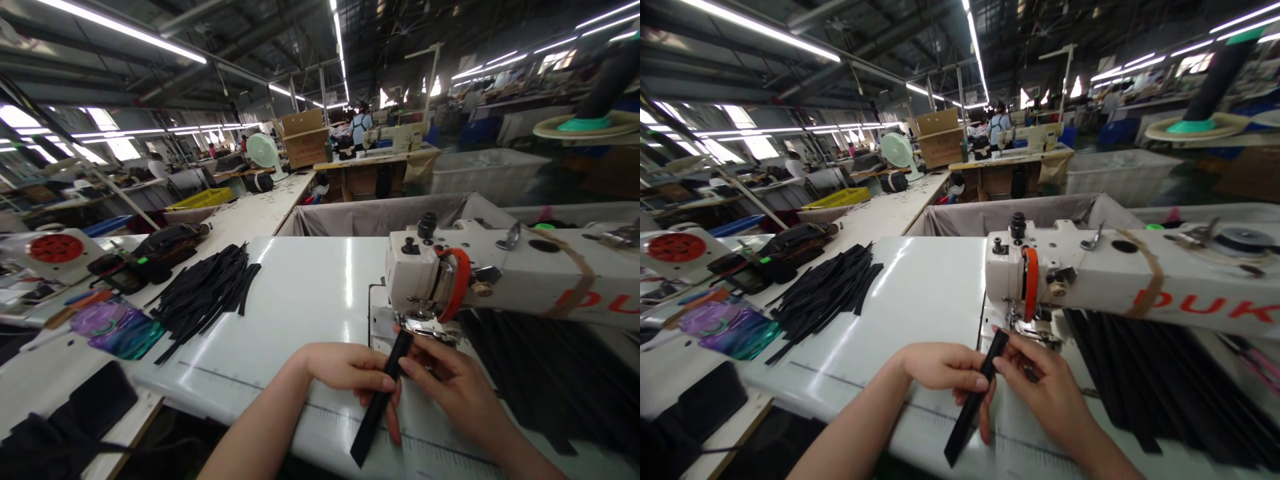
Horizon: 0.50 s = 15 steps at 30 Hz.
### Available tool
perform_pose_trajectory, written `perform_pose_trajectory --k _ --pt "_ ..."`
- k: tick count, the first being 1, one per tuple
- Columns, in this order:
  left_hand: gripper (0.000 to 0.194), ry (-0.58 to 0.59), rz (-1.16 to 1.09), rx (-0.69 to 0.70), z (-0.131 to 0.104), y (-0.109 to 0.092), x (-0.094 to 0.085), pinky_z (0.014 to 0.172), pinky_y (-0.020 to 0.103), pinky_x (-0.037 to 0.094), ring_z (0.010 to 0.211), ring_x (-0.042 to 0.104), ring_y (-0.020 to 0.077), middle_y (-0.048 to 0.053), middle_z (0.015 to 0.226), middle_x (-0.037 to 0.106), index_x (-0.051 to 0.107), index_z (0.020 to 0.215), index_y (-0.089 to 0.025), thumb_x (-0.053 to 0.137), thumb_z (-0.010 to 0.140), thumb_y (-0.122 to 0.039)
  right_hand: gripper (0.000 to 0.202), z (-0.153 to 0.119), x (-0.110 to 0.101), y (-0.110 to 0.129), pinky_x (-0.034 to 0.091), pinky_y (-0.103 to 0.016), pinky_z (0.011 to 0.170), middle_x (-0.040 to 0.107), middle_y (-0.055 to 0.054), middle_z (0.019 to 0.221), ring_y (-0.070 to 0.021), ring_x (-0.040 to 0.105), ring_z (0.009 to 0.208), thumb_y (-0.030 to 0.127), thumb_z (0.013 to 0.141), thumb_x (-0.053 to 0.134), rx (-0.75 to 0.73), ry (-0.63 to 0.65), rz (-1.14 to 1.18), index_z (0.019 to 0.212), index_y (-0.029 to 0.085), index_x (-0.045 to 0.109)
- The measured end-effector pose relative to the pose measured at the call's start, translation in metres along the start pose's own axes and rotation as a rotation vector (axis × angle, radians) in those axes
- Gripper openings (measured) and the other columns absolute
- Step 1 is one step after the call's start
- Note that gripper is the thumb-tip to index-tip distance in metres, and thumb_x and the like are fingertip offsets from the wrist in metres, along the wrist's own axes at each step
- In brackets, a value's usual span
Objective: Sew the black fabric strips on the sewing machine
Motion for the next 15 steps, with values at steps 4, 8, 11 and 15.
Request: perform_pose_trajectory --k 4,8,11,15 --pt "0.055 -0.077 0.030 0.033 -0.001 0.000 -0.004 0.061 0.025 0.042 0.060 0.053 0.0137 0.001 0.066 0.062 0.059 0.090 -0.018 0.049 0.083 -0.072 0.027 0.002 0.000 0.002 0.055 -0.027 0.065 0.071 -0.002 0.078 -0.0189 0.067 0.072 0.045 0.088 0.057 -0.023 0.003 -0.106 0.096 0.022 0.069" --pt "0.026 -0.783 0.297 -0.105 -0.031 0.009 -0.049 0.059 0.023 0.039 0.060 0.054 0.0139 -0.001 0.067 0.066 0.059 0.095 -0.020 0.050 0.092 -0.044 0.029 0.006 -0.016 -0.009 0.054 -0.032 0.068 0.071 -0.005 0.081 -0.0203 0.067 0.070 0.039 0.095 0.044 -0.089 -0.105 -0.482 0.092 0.022 0.067" --pt "0.017 -1.408 0.599 -0.320 -0.082 0.016 -0.087 0.065 0.027 0.042 0.066 0.057 0.0167 0.001 0.074 0.069 0.062 0.089 -0.021 0.048 0.091 -0.031 0.026 0.007 -0.040 -0.019 0.053 -0.040 0.074 0.069 -0.011 0.090 -0.0272 0.066 0.082 0.032 0.094 0.042 -0.141 -0.266 -0.913 0.092 0.019 0.064" --pt "0.024 -1.885 0.851 -0.429 -0.128 0.022 -0.110 0.088 0.039 0.045 0.099 0.060 0.0282 0.012 0.102 0.070 0.063 0.106 -0.016 0.050 0.088 -0.025 0.021 0.003 -0.063 -0.024 0.052 -0.042 0.065 0.065 -0.015 0.082 -0.0295 0.063 0.072 0.024 0.093 0.042 -0.103 -0.364 -1.349 0.093 0.016 0.061"
Point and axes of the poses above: each hand's wrist, its own z-axis towards the middle knuckle, its own x-axis out of the palm, y = z × x, the point moved 4 cm from there along z, towards the middle knuckle
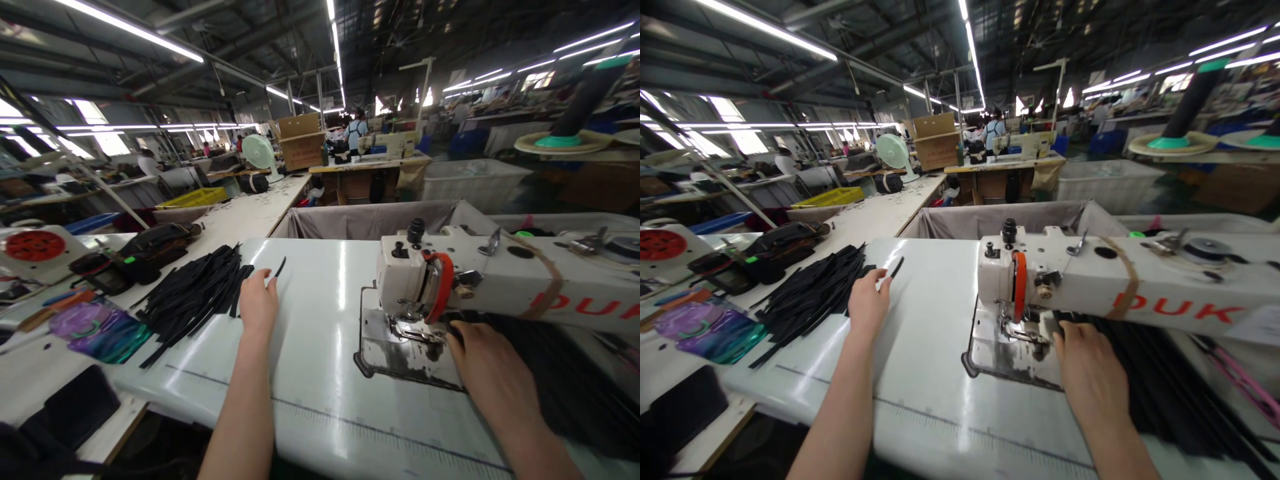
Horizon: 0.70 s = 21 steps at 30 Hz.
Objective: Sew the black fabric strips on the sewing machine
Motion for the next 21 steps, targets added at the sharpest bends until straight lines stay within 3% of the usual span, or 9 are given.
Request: perform_pose_trajectory --k 2,4,6,9,11,13,15,17,21 --pt "0.031 -0.093 -0.020 0.045 -0.002 -0.003 0.001 0.098 0.044 0.042 0.112 0.056 0.0310 0.016 0.114 0.066 0.061 0.113 -0.012 0.052 0.086 -0.023 0.020 -0.001 -0.001 -0.003 0.050 -0.039 0.059 0.062 -0.014 0.074 -0.0282 0.062 0.065 0.021 0.093 0.042 0.009 0.027 -0.107 0.087 0.015 0.060" --pt "0.028 -0.009 -0.148 0.106 -0.015 -0.023 0.010 0.099 0.042 0.042 0.109 0.058 0.0283 0.014 0.113 0.067 0.063 0.110 -0.013 0.050 0.086 -0.021 0.021 -0.003 0.000 -0.004 0.048 -0.037 0.056 0.061 -0.013 0.069 -0.0279 0.062 0.062 0.020 0.093 0.043 0.009 0.073 -0.160 0.079 0.017 0.058" --pt "0.023 0.236 -0.353 0.157 -0.038 -0.054 0.025 0.090 0.035 0.048 0.092 0.063 0.0219 0.008 0.100 0.071 0.068 0.099 -0.017 0.048 0.088 -0.022 0.020 -0.003 0.004 -0.007 0.048 -0.037 0.055 0.062 -0.013 0.069 -0.0277 0.063 0.062 0.021 0.092 0.045 0.019 0.118 -0.127 0.077 0.017 0.057" --pt "0.022 0.761 -0.627 0.219 -0.085 -0.105 0.044 0.070 0.027 0.050 0.069 0.063 0.0155 0.003 0.081 0.071 0.070 0.091 -0.018 0.050 0.088 -0.026 0.014 -0.004 0.011 -0.015 0.050 -0.037 0.057 0.066 -0.010 0.070 -0.0271 0.066 0.064 0.028 0.088 0.053 0.058 0.183 0.062 0.079 0.019 0.059" --pt "0.021 0.992 -0.712 0.216 -0.112 -0.128 0.049 0.061 0.024 0.047 0.059 0.059 0.0119 0.002 0.079 0.070 0.069 0.091 -0.016 0.053 0.087 -0.028 0.013 -0.006 0.011 -0.018 0.051 -0.038 0.059 0.067 -0.008 0.070 -0.0275 0.068 0.067 0.032 0.085 0.054 0.050 0.193 0.172 0.077 0.022 0.058" --pt "0.026 1.138 -0.782 0.145 -0.131 -0.140 0.053 0.055 0.023 0.045 0.052 0.056 0.0096 0.002 0.079 0.068 0.065 0.105 -0.015 0.057 0.086 -0.031 0.017 -0.012 0.004 -0.015 0.051 -0.040 0.060 0.067 -0.007 0.070 -0.0280 0.067 0.067 0.034 0.085 0.051 0.006 0.160 0.244 0.073 0.024 0.057" --pt "0.042 1.244 -0.922 0.002 -0.143 -0.144 0.059 0.053 0.023 0.045 0.051 0.057 0.0091 0.003 0.084 0.067 0.055 0.121 -0.015 0.062 0.084 -0.034 0.019 -0.019 -0.006 -0.004 0.052 -0.038 0.057 0.067 -0.005 0.070 -0.0259 0.067 0.064 0.038 0.088 0.048 -0.039 0.119 0.357 0.076 0.026 0.057" --pt "0.052 1.305 -1.097 -0.142 -0.148 -0.144 0.065 0.054 0.024 0.047 0.052 0.058 0.0095 0.003 0.084 0.065 0.050 0.123 -0.014 0.069 0.079 -0.035 0.018 -0.027 -0.014 0.010 0.053 -0.033 0.052 0.068 -0.003 0.072 -0.0219 0.066 0.059 0.041 0.089 0.049 -0.074 0.130 0.519 0.083 0.027 0.057" --pt "0.041 1.284 -1.159 -0.210 -0.141 -0.137 0.074 0.050 0.020 0.039 0.046 0.051 0.0076 -0.003 0.057 0.058 0.060 0.096 -0.011 0.076 0.072 -0.041 0.017 -0.029 -0.025 0.037 0.058 -0.025 0.065 0.073 -0.002 0.087 -0.0175 0.071 0.074 0.029 0.095 0.043 -0.243 0.178 0.730 0.098 0.027 0.060"
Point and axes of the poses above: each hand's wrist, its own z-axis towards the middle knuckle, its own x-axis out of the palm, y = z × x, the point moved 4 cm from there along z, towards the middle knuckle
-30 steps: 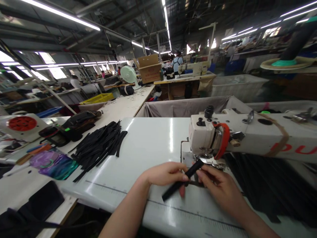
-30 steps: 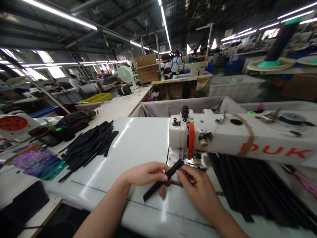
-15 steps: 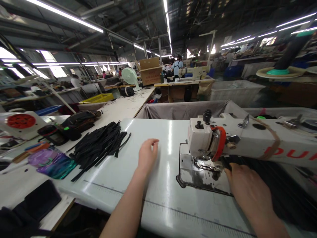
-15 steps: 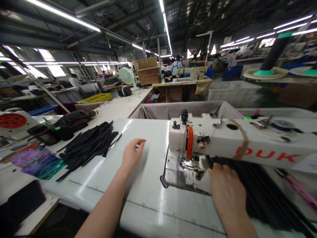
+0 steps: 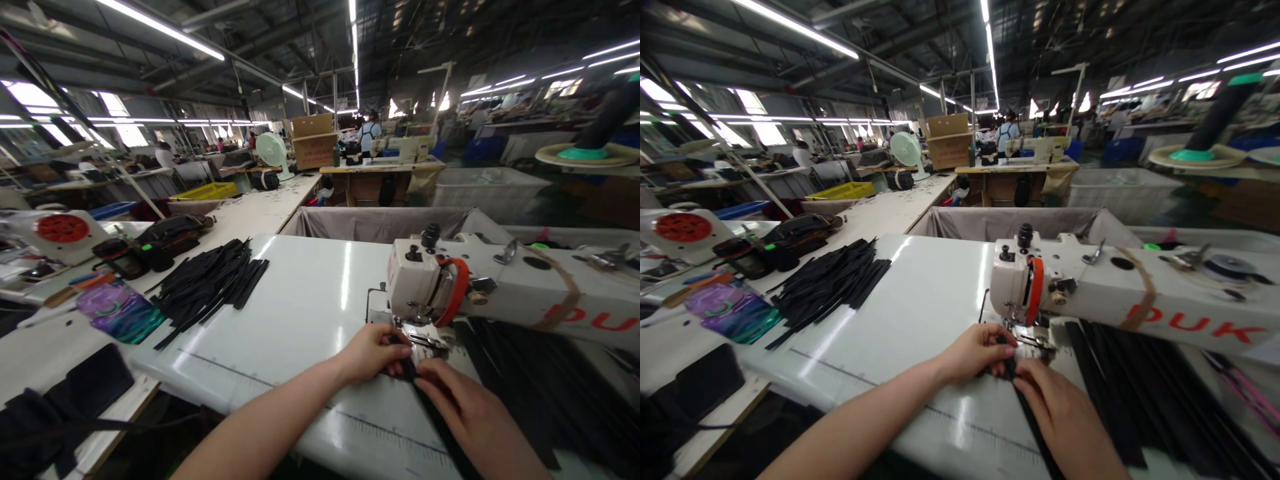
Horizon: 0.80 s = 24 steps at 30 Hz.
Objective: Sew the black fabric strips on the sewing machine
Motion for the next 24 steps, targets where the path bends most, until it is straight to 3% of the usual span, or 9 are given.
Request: perform_pose_trajectory --k 3,6,10,12,14,17,24 --pt "0.037 -0.091 0.038 -0.012 0.003 0.000 -0.011 0.045 0.019 0.034 0.040 0.042 0.0061 -0.007 0.050 0.053 0.058 0.095 -0.013 0.076 0.071 -0.035 0.032 0.009 0.004 0.010 0.057 -0.025 0.081 0.072 -0.005 0.103 -0.0162 0.070 0.093 0.017 0.096 0.036 -0.260 0.055 -0.011 0.115 0.025 0.061" --pt "0.029 -0.191 0.198 0.055 0.002 -0.002 -0.015 0.047 0.020 0.038 0.043 0.048 0.0087 -0.008 0.054 0.052 0.057 0.097 -0.015 0.073 0.074 -0.022 0.028 0.014 0.011 0.012 0.058 -0.031 0.077 0.071 -0.009 0.101 -0.0207 0.069 0.093 0.018 0.096 0.043 -0.452 0.006 -0.205 0.113 0.019 0.065" --pt "0.028 -0.399 0.714 0.346 -0.009 -0.014 -0.014 0.075 0.032 0.051 0.082 0.062 0.0188 0.004 0.088 0.065 0.062 0.103 -0.015 0.070 0.076 -0.011 0.027 0.011 0.025 0.008 0.058 -0.035 0.081 0.070 -0.013 0.106 -0.0234 0.067 0.098 0.013 0.094 0.047 -0.536 -0.061 -0.361 0.113 0.011 0.065" --pt "0.018 -0.392 0.939 0.471 -0.015 -0.017 -0.012 0.089 0.038 0.049 0.098 0.060 0.0236 0.008 0.102 0.067 0.067 0.097 -0.016 0.071 0.079 -0.015 0.029 0.008 0.031 0.004 0.058 -0.034 0.084 0.069 -0.013 0.109 -0.0222 0.066 0.101 0.010 0.094 0.044 -0.524 -0.065 -0.375 0.115 0.009 0.064" --pt "0.007 -0.304 1.044 0.544 -0.017 -0.015 -0.010 0.094 0.040 0.048 0.103 0.059 0.0243 0.007 0.105 0.070 0.070 0.090 -0.017 0.067 0.085 -0.020 0.030 0.005 0.033 0.001 0.058 -0.033 0.085 0.069 -0.014 0.112 -0.0222 0.066 0.103 0.010 0.095 0.042 -0.511 -0.074 -0.394 0.116 0.008 0.063" --pt "0.011 -0.231 1.084 0.595 -0.015 -0.010 -0.007 0.097 0.038 0.048 0.106 0.060 0.0221 0.005 0.107 0.072 0.071 0.087 -0.017 0.060 0.090 -0.018 0.029 0.005 0.031 -0.001 0.058 -0.033 0.087 0.069 -0.014 0.113 -0.0219 0.066 0.105 0.012 0.096 0.040 -0.489 -0.098 -0.398 0.114 0.009 0.063" --pt "0.018 -0.255 1.166 0.638 -0.011 -0.006 0.001 0.097 0.035 0.049 0.105 0.060 0.0208 0.007 0.104 0.070 0.069 0.091 -0.015 0.051 0.095 -0.017 0.028 0.010 0.025 0.001 0.057 -0.031 0.088 0.070 -0.011 0.111 -0.0193 0.068 0.103 0.019 0.099 0.039 -0.438 -0.125 -0.340 0.112 0.013 0.063"
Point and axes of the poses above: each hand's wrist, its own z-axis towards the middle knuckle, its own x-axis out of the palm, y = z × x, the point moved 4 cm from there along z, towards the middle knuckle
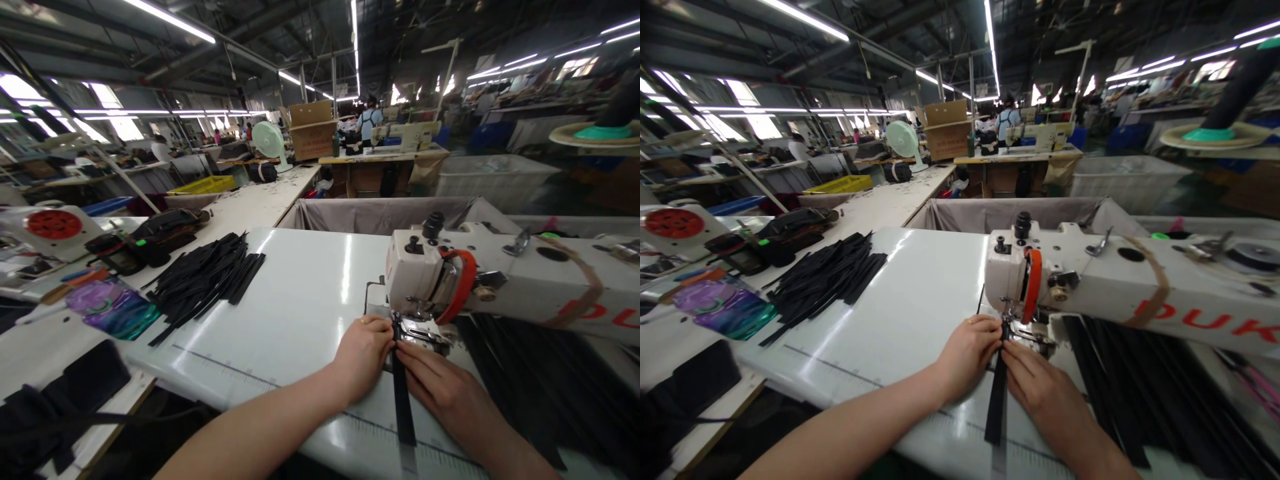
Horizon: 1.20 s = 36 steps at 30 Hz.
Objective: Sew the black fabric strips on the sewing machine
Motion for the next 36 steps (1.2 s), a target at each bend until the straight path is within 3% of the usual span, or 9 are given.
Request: perform_pose_trajectory --k 6,13,24,29,36 --pt "0.017 0.026 0.097 -0.005 0.001 -0.002 0.005 0.093 0.034 0.051 0.101 0.059 0.0204 0.008 0.101 0.069 0.067 0.094 -0.013 0.050 0.095 -0.016 0.028 0.001 0.000 -0.001 0.058 -0.032 0.087 0.071 -0.011 0.109 -0.0194 0.069 0.100 0.022 0.099 0.040 0.031 -0.008 0.027 0.111 0.013 0.063" --pt "0.016 0.155 0.211 -0.052 0.007 0.003 0.021 0.086 0.034 0.052 0.093 0.059 0.0198 0.007 0.094 0.066 0.065 0.088 -0.014 0.050 0.093 -0.012 0.029 0.000 0.001 -0.002 0.058 -0.032 0.089 0.071 -0.011 0.110 -0.0193 0.068 0.101 0.022 0.098 0.040 0.050 -0.013 0.048 0.113 0.013 0.064" --pt "0.019 0.052 0.136 -0.013 0.009 0.000 0.010 0.090 0.034 0.051 0.094 0.059 0.0198 0.007 0.095 0.067 0.065 0.082 -0.015 0.050 0.095 -0.016 0.024 0.004 -0.003 -0.008 0.056 -0.030 0.088 0.071 -0.008 0.106 -0.0182 0.067 0.100 0.020 0.095 0.046 0.102 0.005 0.123 0.107 0.018 0.066" --pt "0.025 -0.012 0.042 -0.030 0.009 -0.001 0.002 0.094 0.038 0.050 0.098 0.059 0.0213 0.007 0.099 0.069 0.067 0.079 -0.016 0.047 0.094 -0.014 0.026 0.005 -0.007 -0.013 0.056 -0.033 0.086 0.070 -0.006 0.101 -0.0187 0.066 0.097 0.011 0.090 0.046 0.135 0.010 0.170 0.104 0.020 0.066" --pt "0.019 -0.015 -0.002 -0.044 0.009 0.002 0.001 0.098 0.039 0.050 0.104 0.059 0.0224 0.008 0.110 0.069 0.069 0.085 -0.014 0.051 0.090 -0.011 0.024 0.004 -0.016 -0.008 0.053 -0.028 0.075 0.067 -0.002 0.081 -0.0152 0.063 0.078 0.009 0.085 0.047 0.119 0.050 0.348 0.083 0.023 0.067"
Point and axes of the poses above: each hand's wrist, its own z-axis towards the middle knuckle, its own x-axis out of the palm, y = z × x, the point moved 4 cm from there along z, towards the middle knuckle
